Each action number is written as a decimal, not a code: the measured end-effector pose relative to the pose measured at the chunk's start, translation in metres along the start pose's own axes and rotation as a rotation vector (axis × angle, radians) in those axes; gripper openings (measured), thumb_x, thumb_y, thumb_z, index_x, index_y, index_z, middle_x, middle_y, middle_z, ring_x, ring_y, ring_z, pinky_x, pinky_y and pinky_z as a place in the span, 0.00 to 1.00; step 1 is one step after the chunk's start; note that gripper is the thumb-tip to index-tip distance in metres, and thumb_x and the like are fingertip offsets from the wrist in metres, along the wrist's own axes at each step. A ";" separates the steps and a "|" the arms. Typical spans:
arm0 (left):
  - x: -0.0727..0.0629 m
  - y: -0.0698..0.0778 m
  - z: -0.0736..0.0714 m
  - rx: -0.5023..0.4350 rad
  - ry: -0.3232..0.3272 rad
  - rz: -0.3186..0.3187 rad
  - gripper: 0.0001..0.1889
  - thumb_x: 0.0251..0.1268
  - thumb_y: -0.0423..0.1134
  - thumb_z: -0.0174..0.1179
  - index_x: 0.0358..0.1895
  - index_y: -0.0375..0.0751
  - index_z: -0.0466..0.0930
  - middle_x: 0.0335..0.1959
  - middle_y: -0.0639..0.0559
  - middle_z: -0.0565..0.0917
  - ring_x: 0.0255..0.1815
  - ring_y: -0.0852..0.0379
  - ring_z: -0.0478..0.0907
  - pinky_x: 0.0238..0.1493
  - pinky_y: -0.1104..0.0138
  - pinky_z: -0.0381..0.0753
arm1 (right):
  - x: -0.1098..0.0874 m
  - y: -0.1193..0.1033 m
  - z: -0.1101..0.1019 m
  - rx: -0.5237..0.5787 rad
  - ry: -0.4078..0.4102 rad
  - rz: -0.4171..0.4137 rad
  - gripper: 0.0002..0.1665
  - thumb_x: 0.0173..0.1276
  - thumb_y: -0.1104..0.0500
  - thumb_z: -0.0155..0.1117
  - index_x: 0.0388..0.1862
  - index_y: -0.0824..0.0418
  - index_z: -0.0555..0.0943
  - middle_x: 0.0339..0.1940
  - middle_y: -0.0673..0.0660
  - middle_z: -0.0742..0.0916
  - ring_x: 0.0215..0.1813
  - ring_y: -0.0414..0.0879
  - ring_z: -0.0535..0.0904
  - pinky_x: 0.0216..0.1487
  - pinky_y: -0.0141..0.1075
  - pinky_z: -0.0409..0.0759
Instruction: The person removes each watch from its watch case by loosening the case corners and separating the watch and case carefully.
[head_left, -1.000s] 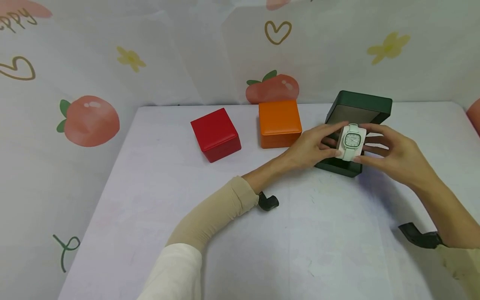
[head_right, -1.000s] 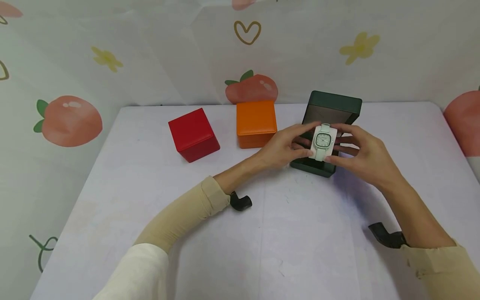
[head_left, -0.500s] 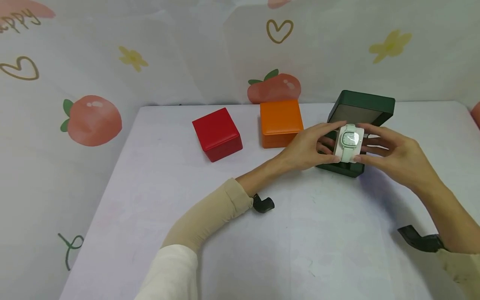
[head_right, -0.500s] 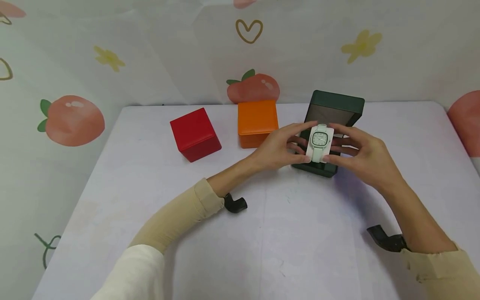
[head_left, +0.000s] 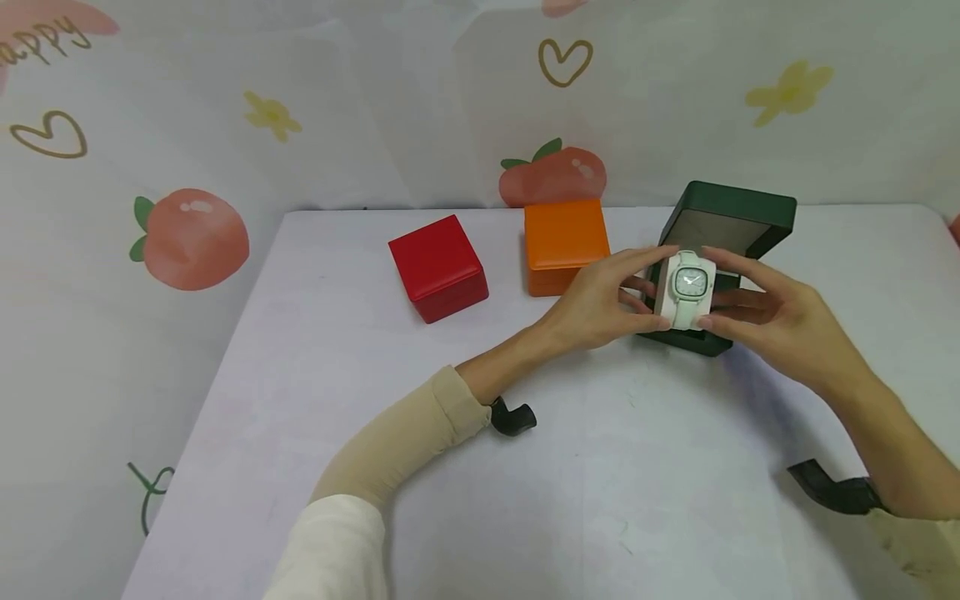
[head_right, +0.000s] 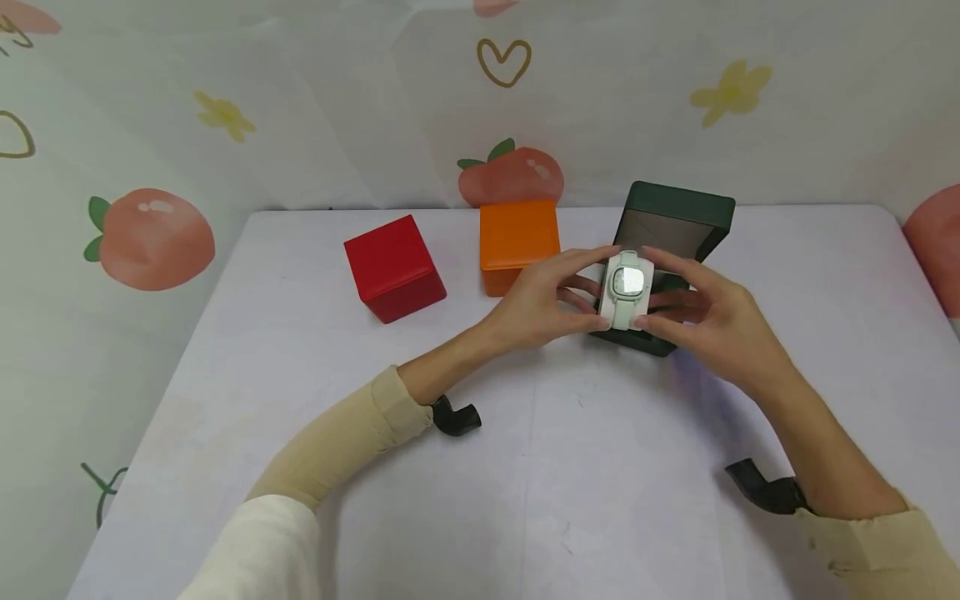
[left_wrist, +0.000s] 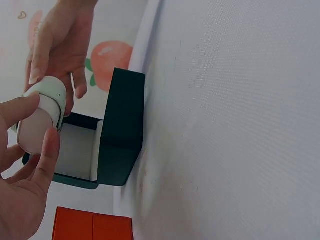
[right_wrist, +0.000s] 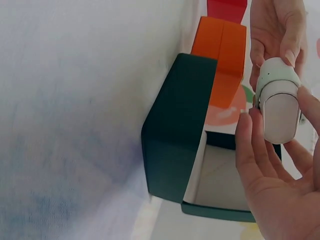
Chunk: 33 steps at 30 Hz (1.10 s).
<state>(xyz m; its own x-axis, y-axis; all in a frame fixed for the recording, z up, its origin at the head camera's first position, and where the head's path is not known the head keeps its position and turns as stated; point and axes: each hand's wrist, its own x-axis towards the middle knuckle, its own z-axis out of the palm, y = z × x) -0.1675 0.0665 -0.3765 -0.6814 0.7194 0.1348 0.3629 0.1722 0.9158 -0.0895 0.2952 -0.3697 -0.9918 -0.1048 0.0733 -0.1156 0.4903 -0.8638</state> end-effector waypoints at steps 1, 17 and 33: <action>-0.001 0.001 -0.001 0.000 0.002 -0.005 0.43 0.54 0.33 0.74 0.74 0.47 0.65 0.68 0.53 0.71 0.48 0.63 0.81 0.46 0.79 0.80 | 0.000 -0.001 0.001 -0.002 -0.003 -0.001 0.48 0.58 0.73 0.73 0.75 0.50 0.68 0.63 0.42 0.76 0.49 0.29 0.80 0.43 0.18 0.79; -0.028 0.004 -0.022 -0.083 -0.014 0.055 0.44 0.51 0.30 0.75 0.74 0.40 0.65 0.67 0.49 0.71 0.47 0.64 0.82 0.49 0.72 0.83 | -0.003 -0.020 0.018 0.087 -0.082 -0.193 0.51 0.52 0.83 0.69 0.75 0.61 0.67 0.64 0.51 0.77 0.47 0.38 0.83 0.46 0.25 0.82; -0.049 0.005 -0.031 0.005 0.050 0.106 0.40 0.51 0.33 0.76 0.70 0.39 0.70 0.64 0.50 0.75 0.52 0.63 0.79 0.52 0.73 0.81 | -0.008 -0.032 0.035 0.079 -0.095 -0.219 0.53 0.53 0.81 0.71 0.76 0.56 0.66 0.64 0.49 0.77 0.48 0.38 0.83 0.50 0.24 0.80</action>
<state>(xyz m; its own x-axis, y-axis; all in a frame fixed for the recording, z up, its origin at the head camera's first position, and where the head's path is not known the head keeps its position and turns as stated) -0.1521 0.0107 -0.3671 -0.6697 0.6994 0.2497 0.4379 0.1004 0.8934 -0.0761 0.2498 -0.3600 -0.9335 -0.2836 0.2193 -0.3191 0.3785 -0.8689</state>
